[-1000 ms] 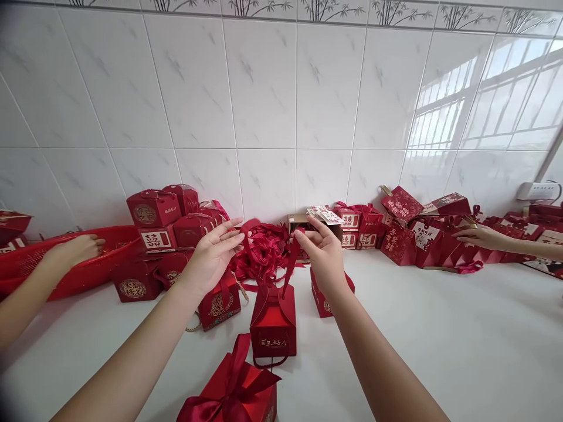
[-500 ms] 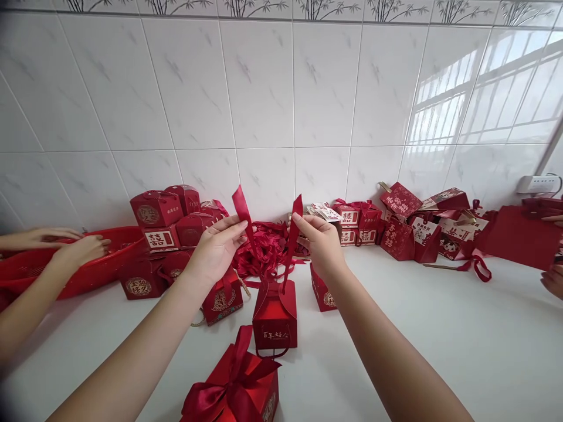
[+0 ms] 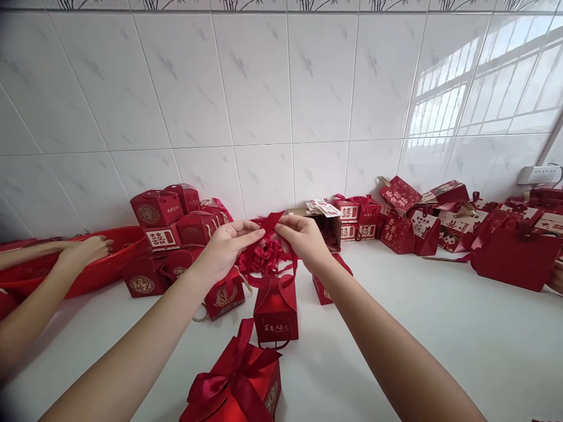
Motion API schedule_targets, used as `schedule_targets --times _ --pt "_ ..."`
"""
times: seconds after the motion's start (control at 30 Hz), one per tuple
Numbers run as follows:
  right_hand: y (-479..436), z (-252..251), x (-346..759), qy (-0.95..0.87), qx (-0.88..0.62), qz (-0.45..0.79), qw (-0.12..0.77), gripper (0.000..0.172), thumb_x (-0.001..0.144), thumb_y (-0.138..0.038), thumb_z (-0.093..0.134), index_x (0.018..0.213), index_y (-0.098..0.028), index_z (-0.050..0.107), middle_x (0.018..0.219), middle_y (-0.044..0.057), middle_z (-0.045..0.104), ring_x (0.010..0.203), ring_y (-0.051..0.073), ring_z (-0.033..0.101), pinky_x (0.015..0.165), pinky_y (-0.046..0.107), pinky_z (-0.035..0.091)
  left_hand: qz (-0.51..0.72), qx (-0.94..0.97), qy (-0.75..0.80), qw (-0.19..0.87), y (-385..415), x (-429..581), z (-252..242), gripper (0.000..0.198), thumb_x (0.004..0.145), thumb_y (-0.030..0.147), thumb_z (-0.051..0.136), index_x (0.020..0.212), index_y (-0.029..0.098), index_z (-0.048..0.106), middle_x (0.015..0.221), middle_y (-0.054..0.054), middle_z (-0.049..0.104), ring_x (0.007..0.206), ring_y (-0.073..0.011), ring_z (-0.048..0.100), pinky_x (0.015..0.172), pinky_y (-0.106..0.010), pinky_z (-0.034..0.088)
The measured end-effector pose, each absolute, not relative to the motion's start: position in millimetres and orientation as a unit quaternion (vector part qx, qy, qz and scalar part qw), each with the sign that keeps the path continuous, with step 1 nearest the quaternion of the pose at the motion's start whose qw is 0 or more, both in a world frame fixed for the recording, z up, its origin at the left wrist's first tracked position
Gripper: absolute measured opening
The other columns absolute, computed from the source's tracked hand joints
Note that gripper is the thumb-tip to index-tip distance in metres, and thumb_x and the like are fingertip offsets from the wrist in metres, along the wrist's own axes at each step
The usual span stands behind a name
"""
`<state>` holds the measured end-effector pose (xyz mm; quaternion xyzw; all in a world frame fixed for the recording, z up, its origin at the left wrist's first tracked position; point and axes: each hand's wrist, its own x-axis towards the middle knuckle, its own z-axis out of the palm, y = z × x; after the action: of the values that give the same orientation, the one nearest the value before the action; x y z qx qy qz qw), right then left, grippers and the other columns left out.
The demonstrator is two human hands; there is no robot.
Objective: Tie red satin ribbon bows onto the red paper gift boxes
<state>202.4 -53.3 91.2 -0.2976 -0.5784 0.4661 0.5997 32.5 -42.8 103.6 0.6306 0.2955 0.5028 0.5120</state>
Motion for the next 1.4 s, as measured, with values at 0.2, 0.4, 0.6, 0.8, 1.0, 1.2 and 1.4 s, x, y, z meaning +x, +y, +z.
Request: schedule_targets --times 0.2,0.4,0.6,0.8,1.0,1.2,1.4 --pt "-54 73 197 -0.644 -0.262 0.425 0.579 0.02 0.078 -0.036 0.065 0.081 -0.016 0.066 0.063 -0.001 0.058 0.049 0.007 0.043 0.047 0.022 0.034 0.47 0.642 0.31 0.52 -42 31 99 0.019 0.067 0.019 0.075 0.083 0.015 0.064 0.079 -0.002 0.069 0.07 -0.0142 0.066 0.071 -0.028 0.051" --pt "-50 65 209 -0.788 -0.26 0.152 0.537 0.022 0.088 -0.028 0.052 0.095 -0.023 0.072 0.088 0.005 0.07 0.073 0.016 0.063 0.068 0.031 0.051 0.465 0.541 0.335 0.616 -39 21 99 0.014 0.07 0.013 0.066 0.084 0.015 0.065 0.071 -0.003 0.066 0.063 -0.0138 0.065 0.064 -0.027 0.051" --pt "-48 59 220 -0.845 -0.241 -0.035 0.476 0.032 0.09 -0.019 0.044 0.11 -0.027 0.068 0.108 0.006 0.068 0.1 0.021 0.062 0.086 0.04 0.051 0.409 0.539 0.315 0.666 -41 19 100 0.011 0.071 0.015 0.066 0.083 0.016 0.066 0.07 -0.004 0.066 0.067 -0.0178 0.066 0.071 -0.035 0.053" --pt "-55 47 206 -0.793 -0.271 -0.041 0.544 0.031 0.089 -0.02 0.048 0.112 -0.027 0.067 0.103 0.007 0.069 0.093 0.019 0.064 0.078 0.034 0.052 0.495 0.696 0.332 0.401 -54 24 89 0.02 0.08 0.033 0.062 0.092 0.018 0.07 0.073 -0.005 0.068 0.069 -0.0189 0.062 0.072 -0.03 0.046" --pt "-73 29 224 -0.67 -0.485 -0.036 0.561 0.025 0.086 -0.033 0.052 0.075 -0.02 0.071 0.07 0.006 0.066 0.062 0.018 0.059 0.058 0.029 0.044 0.505 0.76 0.409 0.009 -51 -1 75 0.014 0.081 0.024 0.06 0.094 0.023 0.065 0.068 -0.001 0.061 0.064 -0.0188 0.056 0.068 -0.028 0.039" --pt "-95 -4 295 -0.611 -0.702 0.064 0.362 0.031 0.08 -0.039 0.049 0.059 -0.021 0.063 0.052 0.004 0.061 0.043 0.017 0.047 0.046 0.03 0.033 0.261 0.827 0.466 -0.176 -45 -59 40 0.035 0.072 -0.008 0.032 0.073 0.02 0.054 0.072 -0.005 0.056 0.071 -0.0227 0.052 0.067 -0.032 0.038" --pt "-97 -24 309 -0.597 -0.713 0.026 0.367 0.028 0.079 -0.04 0.05 0.087 -0.021 0.069 0.084 0.009 0.067 0.063 0.023 0.061 0.055 0.033 0.042 0.192 0.841 0.448 -0.233 -49 -74 28 0.032 0.069 -0.007 0.035 0.067 0.019 0.054 0.073 -0.008 0.057 0.072 -0.0243 0.052 0.071 -0.037 0.039"
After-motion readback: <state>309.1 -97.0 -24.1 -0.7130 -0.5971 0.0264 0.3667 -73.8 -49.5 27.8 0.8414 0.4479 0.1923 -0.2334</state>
